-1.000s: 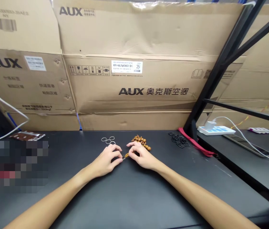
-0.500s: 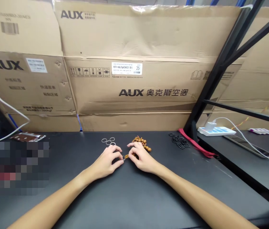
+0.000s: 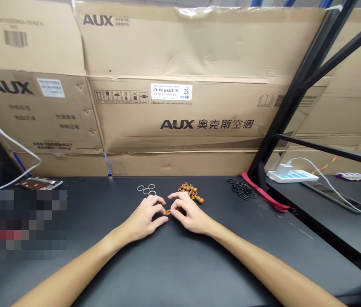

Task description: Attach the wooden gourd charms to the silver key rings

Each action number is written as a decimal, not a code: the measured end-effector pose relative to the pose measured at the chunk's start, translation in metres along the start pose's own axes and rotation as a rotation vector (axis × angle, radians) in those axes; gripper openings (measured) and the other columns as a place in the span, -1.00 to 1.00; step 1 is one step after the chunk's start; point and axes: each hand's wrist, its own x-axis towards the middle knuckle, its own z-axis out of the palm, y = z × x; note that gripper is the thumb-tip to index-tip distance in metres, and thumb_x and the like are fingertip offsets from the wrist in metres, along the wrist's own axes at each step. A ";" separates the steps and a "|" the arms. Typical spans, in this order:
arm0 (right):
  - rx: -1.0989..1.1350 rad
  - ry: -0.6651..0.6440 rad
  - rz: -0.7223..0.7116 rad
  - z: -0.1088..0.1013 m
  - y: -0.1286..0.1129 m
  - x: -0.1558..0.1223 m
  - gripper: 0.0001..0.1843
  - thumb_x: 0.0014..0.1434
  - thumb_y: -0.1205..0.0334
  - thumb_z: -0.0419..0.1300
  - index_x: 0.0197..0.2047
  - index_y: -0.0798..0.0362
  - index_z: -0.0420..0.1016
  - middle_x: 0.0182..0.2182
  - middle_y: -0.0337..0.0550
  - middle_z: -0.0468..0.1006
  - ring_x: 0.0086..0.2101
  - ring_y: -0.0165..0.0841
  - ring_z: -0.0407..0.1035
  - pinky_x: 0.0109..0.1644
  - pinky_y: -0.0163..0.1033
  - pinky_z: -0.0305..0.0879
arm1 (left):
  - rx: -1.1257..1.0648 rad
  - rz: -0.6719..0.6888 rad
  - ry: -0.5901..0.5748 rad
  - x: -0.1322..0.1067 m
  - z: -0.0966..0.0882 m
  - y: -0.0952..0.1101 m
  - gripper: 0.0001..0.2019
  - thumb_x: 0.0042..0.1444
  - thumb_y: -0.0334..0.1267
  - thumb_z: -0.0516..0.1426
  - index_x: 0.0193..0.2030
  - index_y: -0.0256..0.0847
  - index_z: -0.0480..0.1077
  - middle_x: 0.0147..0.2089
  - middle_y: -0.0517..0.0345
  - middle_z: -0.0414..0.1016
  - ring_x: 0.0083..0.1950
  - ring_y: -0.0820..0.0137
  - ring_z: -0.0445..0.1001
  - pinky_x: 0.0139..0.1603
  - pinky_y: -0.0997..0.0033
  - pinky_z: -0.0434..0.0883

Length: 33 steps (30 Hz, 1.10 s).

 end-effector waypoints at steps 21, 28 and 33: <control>-0.018 -0.017 -0.004 0.002 -0.004 0.000 -0.85 0.22 0.30 0.10 -0.40 0.04 0.38 -0.01 -0.04 0.37 0.05 -0.23 0.20 0.16 0.00 0.15 | 0.027 0.024 0.018 0.000 0.005 0.004 -0.82 0.23 -0.25 0.08 -0.35 -0.17 0.46 0.00 0.07 0.35 0.04 0.26 0.32 0.09 0.18 0.31; -0.173 0.049 -0.014 -0.002 0.010 0.002 -0.83 0.22 0.34 0.06 -0.42 0.05 0.36 -0.03 0.00 0.38 0.04 -0.20 0.20 0.14 0.04 0.16 | -0.023 0.026 0.032 0.001 -0.001 0.004 -0.81 0.21 -0.26 0.10 -0.38 -0.16 0.48 0.03 0.08 0.33 0.05 0.27 0.32 0.13 0.21 0.31; -0.336 0.154 0.030 -0.015 0.030 0.003 -0.84 0.25 0.27 0.04 -0.32 0.03 0.41 -0.02 0.03 0.37 0.09 -0.14 0.14 0.14 0.07 0.15 | 0.070 0.010 0.027 0.001 -0.003 -0.007 -0.81 0.22 -0.22 0.07 -0.37 -0.17 0.44 0.01 0.07 0.34 0.04 0.25 0.32 0.11 0.15 0.29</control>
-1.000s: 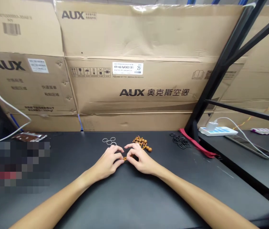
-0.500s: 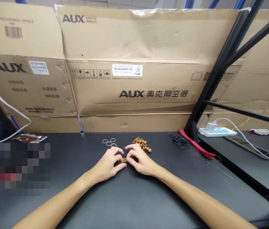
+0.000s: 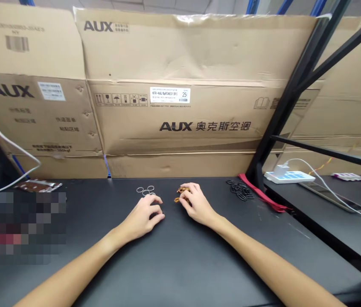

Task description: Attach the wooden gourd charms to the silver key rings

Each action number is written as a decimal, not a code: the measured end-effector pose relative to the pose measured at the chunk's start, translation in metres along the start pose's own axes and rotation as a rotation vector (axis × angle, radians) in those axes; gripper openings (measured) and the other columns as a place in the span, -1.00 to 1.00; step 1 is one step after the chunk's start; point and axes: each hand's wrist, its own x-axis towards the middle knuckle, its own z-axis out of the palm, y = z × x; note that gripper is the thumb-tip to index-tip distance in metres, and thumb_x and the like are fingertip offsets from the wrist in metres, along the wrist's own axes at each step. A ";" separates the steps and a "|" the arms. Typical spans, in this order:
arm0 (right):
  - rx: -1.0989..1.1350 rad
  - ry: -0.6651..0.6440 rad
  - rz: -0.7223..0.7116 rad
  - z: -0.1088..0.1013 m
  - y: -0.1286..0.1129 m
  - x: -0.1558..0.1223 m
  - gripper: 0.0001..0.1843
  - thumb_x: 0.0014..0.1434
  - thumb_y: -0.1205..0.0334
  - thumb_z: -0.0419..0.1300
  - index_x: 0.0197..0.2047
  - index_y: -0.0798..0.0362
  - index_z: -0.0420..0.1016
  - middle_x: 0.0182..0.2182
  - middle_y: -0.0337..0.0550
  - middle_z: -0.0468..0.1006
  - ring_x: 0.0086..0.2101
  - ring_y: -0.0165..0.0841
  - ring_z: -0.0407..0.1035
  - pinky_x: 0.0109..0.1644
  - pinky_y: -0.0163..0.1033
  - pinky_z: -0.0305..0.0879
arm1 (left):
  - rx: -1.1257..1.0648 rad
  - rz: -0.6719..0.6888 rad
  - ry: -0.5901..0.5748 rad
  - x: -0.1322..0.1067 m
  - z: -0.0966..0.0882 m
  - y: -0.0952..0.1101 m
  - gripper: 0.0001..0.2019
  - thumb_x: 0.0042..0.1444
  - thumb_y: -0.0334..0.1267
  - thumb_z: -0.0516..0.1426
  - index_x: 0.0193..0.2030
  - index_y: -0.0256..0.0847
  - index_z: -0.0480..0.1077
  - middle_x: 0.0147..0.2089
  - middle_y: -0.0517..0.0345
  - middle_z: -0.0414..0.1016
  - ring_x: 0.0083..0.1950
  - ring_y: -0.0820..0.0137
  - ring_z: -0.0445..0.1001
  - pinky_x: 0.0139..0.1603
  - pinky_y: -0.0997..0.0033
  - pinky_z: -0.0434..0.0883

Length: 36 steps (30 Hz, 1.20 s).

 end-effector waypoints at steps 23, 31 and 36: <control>-0.251 -0.144 0.164 0.008 0.037 0.007 -0.57 0.27 0.36 -0.07 0.15 0.02 0.37 0.28 -0.05 0.17 0.30 -0.06 -0.10 0.29 0.27 -0.09 | 0.260 -0.218 -0.138 0.008 -0.008 -0.063 -0.43 0.31 0.06 -0.16 0.36 -0.19 0.06 0.41 -0.01 -0.03 0.43 0.17 -0.10 0.39 0.04 -0.09; -0.015 -0.397 -0.067 0.006 -0.019 -0.004 -0.43 0.30 0.02 -0.02 0.28 0.13 0.20 0.30 0.06 0.10 0.30 -0.17 -0.07 0.34 0.00 -0.02 | 0.138 0.001 -0.189 -0.005 0.001 -0.017 -0.46 0.29 0.05 -0.06 0.34 -0.11 0.10 0.40 0.04 0.01 0.41 0.20 -0.04 0.37 0.10 0.03; 0.023 -0.496 0.050 0.003 -0.026 -0.003 -0.34 0.29 -0.11 -0.06 0.34 0.06 0.07 0.34 -0.03 -0.01 0.32 -0.13 -0.17 0.38 0.07 -0.18 | 0.139 -0.102 -0.248 -0.002 0.000 -0.013 -0.43 0.28 0.10 -0.11 0.33 -0.14 0.12 0.38 0.01 0.08 0.38 0.19 0.06 0.35 0.09 0.07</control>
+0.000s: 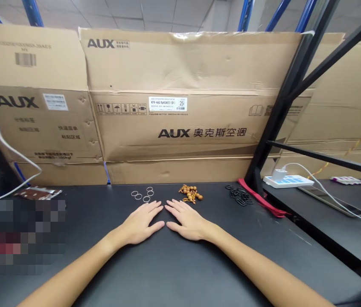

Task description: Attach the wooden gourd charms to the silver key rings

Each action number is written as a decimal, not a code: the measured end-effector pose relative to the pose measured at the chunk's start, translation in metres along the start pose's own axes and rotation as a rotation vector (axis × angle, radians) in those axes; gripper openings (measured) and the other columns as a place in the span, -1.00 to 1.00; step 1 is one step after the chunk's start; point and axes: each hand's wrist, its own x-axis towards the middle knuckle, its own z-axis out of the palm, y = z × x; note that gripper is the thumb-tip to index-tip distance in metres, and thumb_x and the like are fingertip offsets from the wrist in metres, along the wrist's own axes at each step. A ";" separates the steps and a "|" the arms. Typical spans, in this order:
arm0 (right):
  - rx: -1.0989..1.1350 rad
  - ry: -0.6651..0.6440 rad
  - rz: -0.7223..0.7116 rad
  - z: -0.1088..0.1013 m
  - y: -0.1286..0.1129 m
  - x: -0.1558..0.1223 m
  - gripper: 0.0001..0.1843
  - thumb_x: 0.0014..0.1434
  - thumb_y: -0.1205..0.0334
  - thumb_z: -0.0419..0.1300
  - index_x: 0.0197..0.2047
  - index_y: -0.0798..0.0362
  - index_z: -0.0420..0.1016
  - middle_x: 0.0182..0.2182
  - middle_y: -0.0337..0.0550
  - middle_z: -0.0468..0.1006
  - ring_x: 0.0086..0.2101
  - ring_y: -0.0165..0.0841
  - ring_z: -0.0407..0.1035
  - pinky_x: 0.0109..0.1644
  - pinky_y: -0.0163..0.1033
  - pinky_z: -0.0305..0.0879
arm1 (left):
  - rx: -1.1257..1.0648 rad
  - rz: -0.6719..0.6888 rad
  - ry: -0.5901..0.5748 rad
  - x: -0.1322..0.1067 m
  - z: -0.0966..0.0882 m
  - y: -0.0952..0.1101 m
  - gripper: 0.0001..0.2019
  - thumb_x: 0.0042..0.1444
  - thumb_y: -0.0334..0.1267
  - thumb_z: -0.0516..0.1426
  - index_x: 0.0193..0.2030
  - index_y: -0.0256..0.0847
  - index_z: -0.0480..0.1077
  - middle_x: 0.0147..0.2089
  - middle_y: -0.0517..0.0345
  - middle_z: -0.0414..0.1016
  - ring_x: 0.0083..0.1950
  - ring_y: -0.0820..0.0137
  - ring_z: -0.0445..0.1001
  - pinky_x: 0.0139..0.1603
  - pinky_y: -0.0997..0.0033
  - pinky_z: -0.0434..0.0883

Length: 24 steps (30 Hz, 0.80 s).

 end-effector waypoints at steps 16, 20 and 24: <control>-0.020 -0.022 0.082 -0.001 0.019 0.001 -0.23 0.25 -0.27 -0.14 0.37 0.01 -0.01 0.37 -0.12 -0.10 0.34 -0.15 -0.26 0.39 -0.01 -0.28 | 0.038 -0.188 -0.054 0.008 -0.004 0.000 -0.29 0.23 0.22 -0.16 0.33 -0.26 0.11 0.42 -0.03 -0.05 0.42 0.13 -0.06 0.39 0.09 -0.07; -0.033 -0.031 0.084 -0.002 0.018 0.001 -0.23 0.25 -0.25 -0.13 0.37 0.05 0.00 0.37 -0.09 -0.09 0.34 -0.14 -0.25 0.39 -0.01 -0.27 | 0.036 -0.154 -0.061 0.008 -0.002 -0.005 -0.30 0.23 0.23 -0.17 0.35 -0.19 0.08 0.42 0.02 -0.07 0.43 0.15 -0.08 0.39 0.10 -0.09; -0.027 -0.018 0.079 -0.002 0.018 0.001 -0.25 0.26 -0.23 -0.10 0.36 0.04 0.03 0.36 -0.08 -0.07 0.33 -0.12 -0.23 0.38 0.02 -0.24 | 0.040 -0.136 -0.044 0.007 0.000 -0.007 -0.32 0.24 0.21 -0.17 0.34 -0.20 0.10 0.42 0.00 -0.05 0.42 0.15 -0.07 0.39 0.09 -0.08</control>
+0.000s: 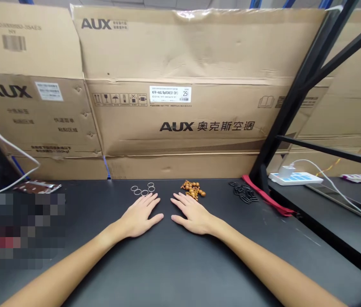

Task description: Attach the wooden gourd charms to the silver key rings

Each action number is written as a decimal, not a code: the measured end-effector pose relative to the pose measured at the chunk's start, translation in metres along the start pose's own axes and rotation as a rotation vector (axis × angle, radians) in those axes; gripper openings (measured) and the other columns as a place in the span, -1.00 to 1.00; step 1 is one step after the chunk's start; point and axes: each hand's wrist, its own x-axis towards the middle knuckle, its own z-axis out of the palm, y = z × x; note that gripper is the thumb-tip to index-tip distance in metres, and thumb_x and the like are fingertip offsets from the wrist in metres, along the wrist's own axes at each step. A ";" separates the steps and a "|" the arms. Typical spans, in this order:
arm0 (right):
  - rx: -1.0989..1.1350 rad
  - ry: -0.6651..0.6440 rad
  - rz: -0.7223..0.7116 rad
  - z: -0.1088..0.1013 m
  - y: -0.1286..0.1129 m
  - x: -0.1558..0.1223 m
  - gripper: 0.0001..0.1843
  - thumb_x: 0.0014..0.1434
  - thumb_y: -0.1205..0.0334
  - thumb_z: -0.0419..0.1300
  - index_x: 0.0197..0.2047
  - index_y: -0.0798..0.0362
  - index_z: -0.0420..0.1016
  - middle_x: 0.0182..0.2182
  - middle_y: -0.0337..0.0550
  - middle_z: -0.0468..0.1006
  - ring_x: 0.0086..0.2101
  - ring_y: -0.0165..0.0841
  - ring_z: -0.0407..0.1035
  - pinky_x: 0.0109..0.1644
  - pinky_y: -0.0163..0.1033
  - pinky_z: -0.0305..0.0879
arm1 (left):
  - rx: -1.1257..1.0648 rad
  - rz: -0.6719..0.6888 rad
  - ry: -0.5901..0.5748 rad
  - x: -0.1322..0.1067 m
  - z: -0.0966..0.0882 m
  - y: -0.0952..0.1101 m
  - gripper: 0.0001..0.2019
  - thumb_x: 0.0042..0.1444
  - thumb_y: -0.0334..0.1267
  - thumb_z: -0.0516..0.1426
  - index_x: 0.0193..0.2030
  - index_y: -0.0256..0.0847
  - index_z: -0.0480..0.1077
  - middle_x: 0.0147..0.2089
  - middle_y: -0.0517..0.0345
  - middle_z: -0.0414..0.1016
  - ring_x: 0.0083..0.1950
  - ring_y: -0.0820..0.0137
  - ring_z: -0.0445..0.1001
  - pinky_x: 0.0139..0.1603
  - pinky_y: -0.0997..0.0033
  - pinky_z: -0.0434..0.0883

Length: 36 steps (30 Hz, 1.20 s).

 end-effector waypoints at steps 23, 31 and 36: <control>0.014 0.025 -0.009 0.002 0.001 -0.001 -0.26 0.25 -0.24 -0.09 0.34 0.01 0.07 0.35 -0.06 -0.03 0.32 -0.12 -0.19 0.37 0.05 -0.21 | 0.006 0.056 0.049 -0.005 -0.003 0.002 -0.38 0.26 0.17 -0.15 0.29 -0.20 0.20 0.38 -0.03 0.08 0.39 0.15 0.04 0.37 0.08 0.00; -0.007 0.024 -0.012 0.001 0.000 -0.002 -0.25 0.25 -0.24 -0.10 0.34 0.06 0.08 0.35 -0.02 -0.03 0.32 -0.11 -0.18 0.37 0.03 -0.17 | -0.009 0.065 0.063 -0.005 0.000 -0.001 -0.39 0.27 0.15 -0.13 0.28 -0.21 0.21 0.37 -0.03 0.09 0.38 0.13 0.05 0.37 0.07 0.01; -0.014 0.056 -0.042 0.001 -0.002 -0.003 -0.29 0.26 -0.19 -0.05 0.31 0.10 0.16 0.32 0.03 0.06 0.30 -0.10 -0.09 0.35 0.03 -0.08 | -0.007 0.086 0.113 -0.007 0.001 -0.001 -0.44 0.27 0.12 -0.11 0.26 -0.19 0.24 0.35 -0.02 0.15 0.36 0.14 0.10 0.35 0.09 0.07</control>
